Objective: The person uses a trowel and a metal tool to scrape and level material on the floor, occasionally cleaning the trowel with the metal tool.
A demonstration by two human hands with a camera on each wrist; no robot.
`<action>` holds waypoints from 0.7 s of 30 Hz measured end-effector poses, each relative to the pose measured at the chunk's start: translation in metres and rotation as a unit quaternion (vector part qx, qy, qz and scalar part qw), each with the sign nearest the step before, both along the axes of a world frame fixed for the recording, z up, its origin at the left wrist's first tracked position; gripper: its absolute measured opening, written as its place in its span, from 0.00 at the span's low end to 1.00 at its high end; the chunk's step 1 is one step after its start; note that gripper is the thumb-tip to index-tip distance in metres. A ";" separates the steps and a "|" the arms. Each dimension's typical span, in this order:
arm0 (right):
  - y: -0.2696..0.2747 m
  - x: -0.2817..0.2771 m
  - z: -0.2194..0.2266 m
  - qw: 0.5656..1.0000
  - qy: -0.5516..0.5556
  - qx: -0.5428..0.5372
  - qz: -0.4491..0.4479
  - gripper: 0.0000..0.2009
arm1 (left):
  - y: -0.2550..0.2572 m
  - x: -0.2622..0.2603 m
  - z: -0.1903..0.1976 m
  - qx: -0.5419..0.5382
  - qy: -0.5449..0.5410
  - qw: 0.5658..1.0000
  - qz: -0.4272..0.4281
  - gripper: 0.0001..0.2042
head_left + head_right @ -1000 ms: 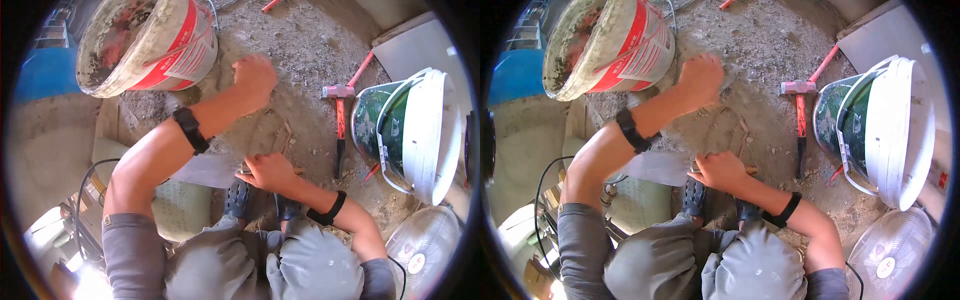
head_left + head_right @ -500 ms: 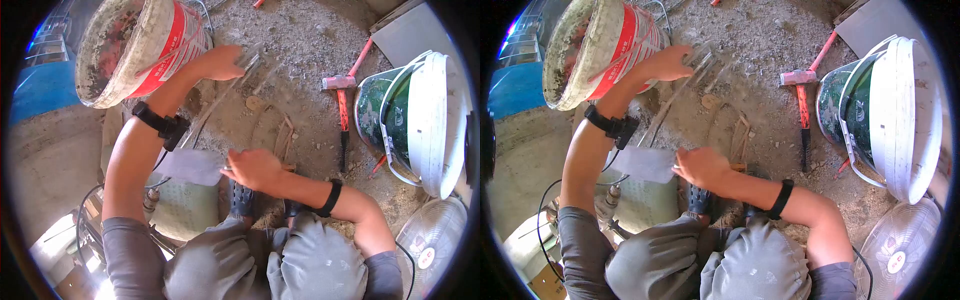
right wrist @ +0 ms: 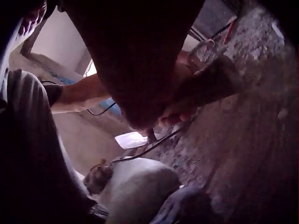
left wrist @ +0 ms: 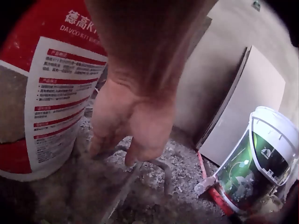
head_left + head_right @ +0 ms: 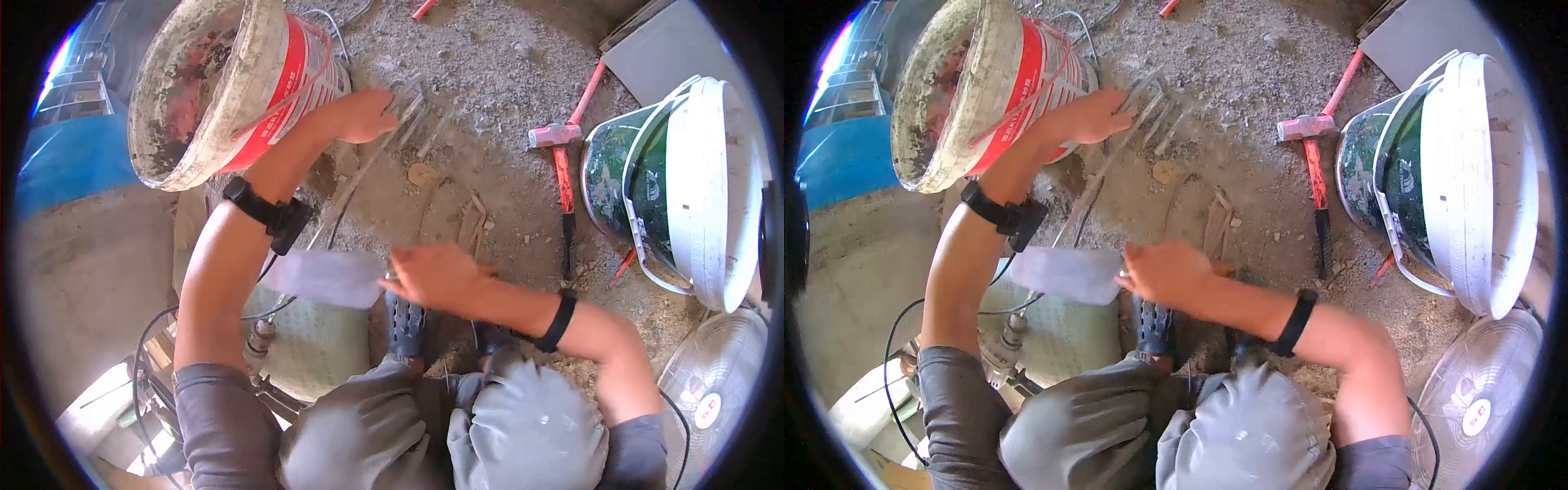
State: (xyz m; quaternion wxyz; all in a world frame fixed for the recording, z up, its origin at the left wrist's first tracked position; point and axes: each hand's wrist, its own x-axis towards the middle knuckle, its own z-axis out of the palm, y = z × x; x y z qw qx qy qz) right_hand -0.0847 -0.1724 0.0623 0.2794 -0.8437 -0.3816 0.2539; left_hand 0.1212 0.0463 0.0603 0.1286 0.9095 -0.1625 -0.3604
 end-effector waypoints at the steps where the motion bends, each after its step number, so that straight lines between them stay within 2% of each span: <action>1: -0.009 0.012 -0.009 1.000 -0.005 -0.003 -0.019 0.24 | 0.003 -0.002 -0.002 -0.007 0.002 1.000 0.004 0.24; 2: -0.021 0.025 -0.017 0.999 -0.011 -0.009 -0.039 0.25 | 0.004 -0.003 -0.003 -0.016 0.003 1.000 0.005 0.24; 4: -0.053 0.073 -0.009 0.988 0.039 -0.051 -0.141 0.27 | 0.007 0.004 -0.002 -0.038 0.006 0.999 -0.003 0.25; 7: -0.061 0.077 0.001 0.980 0.009 -0.123 -0.155 0.27 | 0.007 0.004 -0.002 -0.030 -0.005 0.999 -0.029 0.25; 9: -0.039 0.033 -0.002 0.994 -0.021 -0.039 -0.103 0.30 | 0.001 0.006 0.000 0.008 -0.001 0.999 -0.053 0.25; 11: -0.012 0.000 0.003 0.999 0.029 -0.024 0.009 0.29 | -0.007 0.007 0.003 0.065 0.018 0.995 -0.074 0.26; 14: -0.007 -0.014 -0.012 0.999 0.032 0.034 0.029 0.28 | -0.016 0.009 0.026 0.138 0.036 0.983 -0.113 0.28; 15: -0.017 0.002 -0.009 0.998 0.056 0.030 0.012 0.28 | -0.015 0.009 0.025 0.126 0.018 0.986 -0.103 0.28; 17: -0.044 0.029 -0.023 0.997 0.033 0.020 -0.063 0.28 | -0.009 0.007 0.023 0.101 -0.018 0.992 -0.074 0.27; 19: -0.064 0.067 -0.015 0.983 0.088 -0.063 -0.146 0.29 | -0.004 0.011 0.013 0.084 -0.049 0.994 -0.057 0.27; 21: -0.070 0.072 -0.011 0.976 0.024 -0.102 -0.191 0.30 | -0.002 0.014 0.004 0.055 -0.093 0.993 -0.051 0.25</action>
